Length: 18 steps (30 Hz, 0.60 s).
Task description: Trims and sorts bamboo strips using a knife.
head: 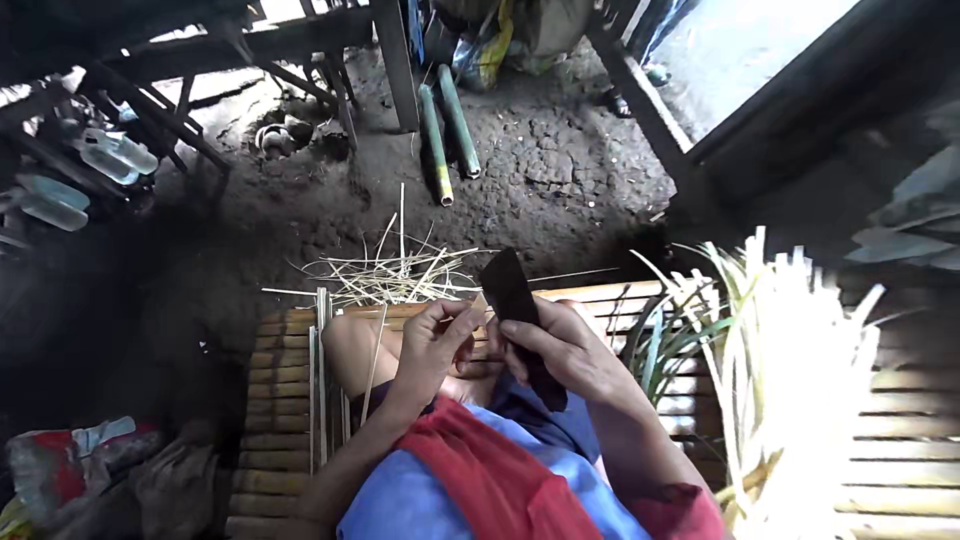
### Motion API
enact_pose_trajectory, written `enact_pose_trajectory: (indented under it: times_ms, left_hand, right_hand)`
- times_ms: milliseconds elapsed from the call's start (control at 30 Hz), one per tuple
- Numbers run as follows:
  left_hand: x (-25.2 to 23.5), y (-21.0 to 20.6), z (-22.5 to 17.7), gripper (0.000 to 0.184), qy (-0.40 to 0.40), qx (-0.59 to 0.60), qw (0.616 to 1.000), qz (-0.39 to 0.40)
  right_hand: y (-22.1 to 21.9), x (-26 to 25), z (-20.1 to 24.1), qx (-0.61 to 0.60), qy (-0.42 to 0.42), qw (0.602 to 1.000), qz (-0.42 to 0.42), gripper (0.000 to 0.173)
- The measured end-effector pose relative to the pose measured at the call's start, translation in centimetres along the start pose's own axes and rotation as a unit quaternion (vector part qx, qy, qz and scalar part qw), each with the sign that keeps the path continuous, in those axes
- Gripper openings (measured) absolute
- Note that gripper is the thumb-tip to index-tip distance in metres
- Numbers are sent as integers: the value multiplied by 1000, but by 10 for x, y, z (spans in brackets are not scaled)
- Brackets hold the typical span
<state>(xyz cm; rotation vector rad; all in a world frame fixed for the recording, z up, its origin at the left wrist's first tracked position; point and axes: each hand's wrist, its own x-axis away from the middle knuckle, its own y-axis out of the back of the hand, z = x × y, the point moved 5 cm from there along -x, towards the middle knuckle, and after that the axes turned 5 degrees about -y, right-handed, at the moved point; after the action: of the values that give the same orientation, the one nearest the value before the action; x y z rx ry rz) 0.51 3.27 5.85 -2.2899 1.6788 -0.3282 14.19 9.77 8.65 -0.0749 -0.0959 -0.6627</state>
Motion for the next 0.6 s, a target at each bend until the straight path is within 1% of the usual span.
enact_pose_trajectory:
  times_ms: [200, 467, 600]
  left_hand:
    - [-2, -1, 2, 11, -3, 4, 1000, -8]
    - [-5, -3, 2, 12, -24, 3, 1000, 2]
    - [-5, -2, 0, 12, -29, -13, 999, 7]
  right_hand:
    - [2, -3, 0, 20, 8, 1000, 5, 20]
    - [2, -4, 1, 15, 5, 1000, 2, 19]
    - [0, -5, 3, 26, -12, 1000, 11, 16]
